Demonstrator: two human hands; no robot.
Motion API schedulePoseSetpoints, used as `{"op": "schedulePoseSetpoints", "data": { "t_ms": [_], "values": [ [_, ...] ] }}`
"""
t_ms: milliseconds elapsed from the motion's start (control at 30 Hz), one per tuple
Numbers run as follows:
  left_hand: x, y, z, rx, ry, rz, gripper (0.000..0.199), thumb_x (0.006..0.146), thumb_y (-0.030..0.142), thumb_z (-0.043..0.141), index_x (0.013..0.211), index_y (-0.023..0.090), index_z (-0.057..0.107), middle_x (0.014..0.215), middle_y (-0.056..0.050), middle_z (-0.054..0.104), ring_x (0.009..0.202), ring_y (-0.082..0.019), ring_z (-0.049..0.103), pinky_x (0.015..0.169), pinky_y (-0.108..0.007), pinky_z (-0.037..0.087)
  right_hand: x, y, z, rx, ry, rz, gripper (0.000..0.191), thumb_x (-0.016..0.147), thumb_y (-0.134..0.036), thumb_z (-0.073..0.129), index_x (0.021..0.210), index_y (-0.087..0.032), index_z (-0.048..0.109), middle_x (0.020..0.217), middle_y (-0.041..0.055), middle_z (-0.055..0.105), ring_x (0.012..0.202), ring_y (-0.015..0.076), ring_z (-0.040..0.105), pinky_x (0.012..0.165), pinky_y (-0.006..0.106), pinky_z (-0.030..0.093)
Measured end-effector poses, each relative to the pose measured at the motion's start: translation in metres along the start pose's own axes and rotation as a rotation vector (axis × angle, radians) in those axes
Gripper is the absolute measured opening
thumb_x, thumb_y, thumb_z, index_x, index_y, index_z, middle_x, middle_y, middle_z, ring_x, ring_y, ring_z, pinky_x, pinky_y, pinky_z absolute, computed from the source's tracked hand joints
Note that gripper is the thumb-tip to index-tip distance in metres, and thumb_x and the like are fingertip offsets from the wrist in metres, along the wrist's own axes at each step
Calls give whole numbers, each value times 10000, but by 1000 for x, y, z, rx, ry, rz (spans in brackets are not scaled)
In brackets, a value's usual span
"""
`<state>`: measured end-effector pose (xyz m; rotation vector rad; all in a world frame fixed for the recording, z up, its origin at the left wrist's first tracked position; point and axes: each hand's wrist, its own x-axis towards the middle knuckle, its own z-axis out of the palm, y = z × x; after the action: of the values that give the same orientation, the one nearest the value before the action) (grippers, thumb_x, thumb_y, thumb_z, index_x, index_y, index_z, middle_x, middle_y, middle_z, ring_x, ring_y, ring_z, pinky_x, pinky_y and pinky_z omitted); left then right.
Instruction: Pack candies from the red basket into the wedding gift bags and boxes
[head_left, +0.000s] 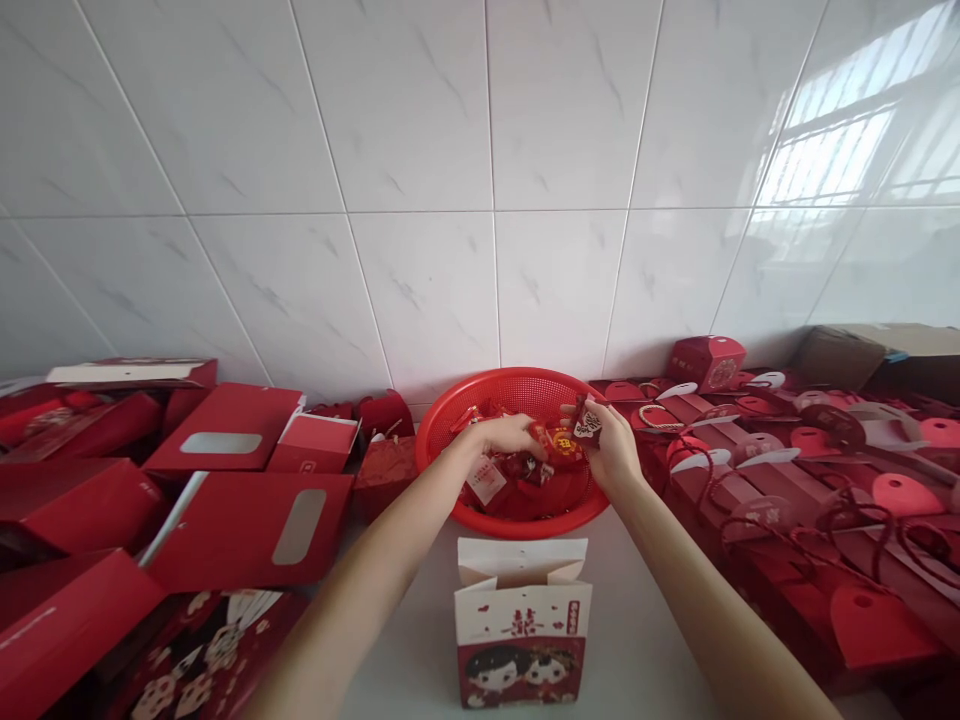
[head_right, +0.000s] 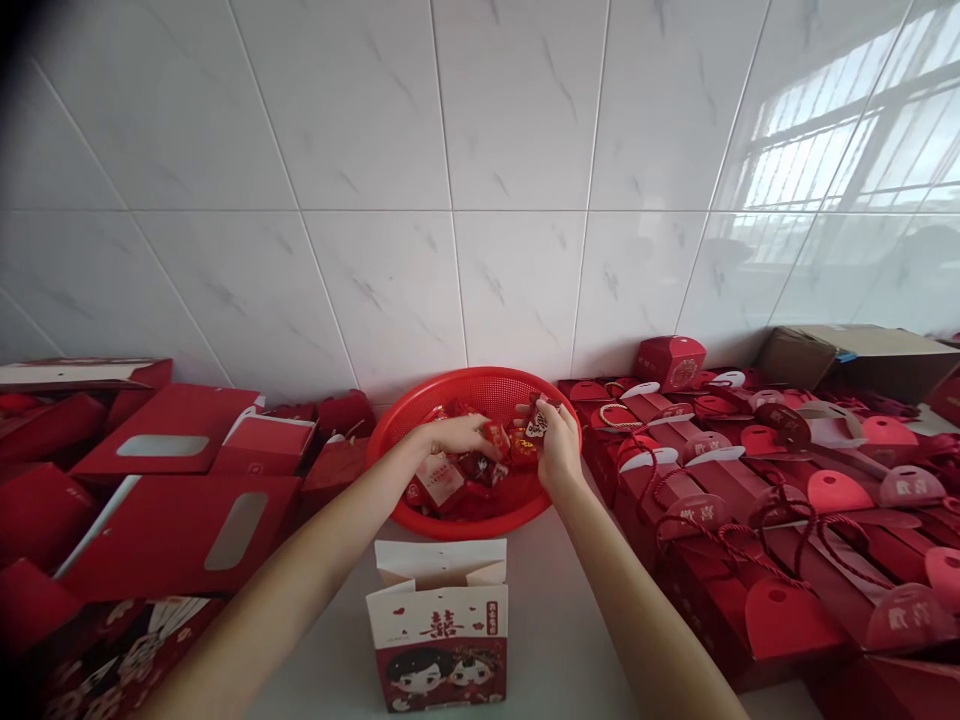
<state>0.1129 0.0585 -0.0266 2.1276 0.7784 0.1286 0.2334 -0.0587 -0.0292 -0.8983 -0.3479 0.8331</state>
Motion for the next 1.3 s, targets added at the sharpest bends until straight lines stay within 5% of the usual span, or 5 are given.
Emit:
{"op": "schedulePoseSetpoints", "data": {
  "t_ms": [200,467,800,1300],
  "values": [
    [3,5,-2,-449,197,-61,279,667,83,705,935,159,694,766,-10,711,679,-147,651,677,-259,532,0,0,0,15,0,-7,53,669,-212,667,701,-213,625,633,-7,716,550,170,654,417,235,470],
    [-6,16,-5,-693,275,-24,458,684,24,607,1103,188,692,717,14,652,655,-125,623,640,-236,535,1,1,1,25,21,15,63,676,-197,671,709,-209,618,600,-26,689,522,163,646,416,233,470],
    [-5,17,-5,-776,260,-4,455,733,39,626,1158,181,702,784,-9,717,707,-146,678,735,-290,574,4,1,-1,-1,-43,83,63,687,-192,677,725,-196,626,629,18,710,563,187,678,420,238,488],
    [-2,13,-3,-792,248,74,324,667,90,810,976,147,730,848,-49,764,724,-144,709,727,-263,552,4,0,0,5,-67,146,61,754,-130,632,745,-189,617,674,22,717,546,166,672,480,261,554]
  ]
}}
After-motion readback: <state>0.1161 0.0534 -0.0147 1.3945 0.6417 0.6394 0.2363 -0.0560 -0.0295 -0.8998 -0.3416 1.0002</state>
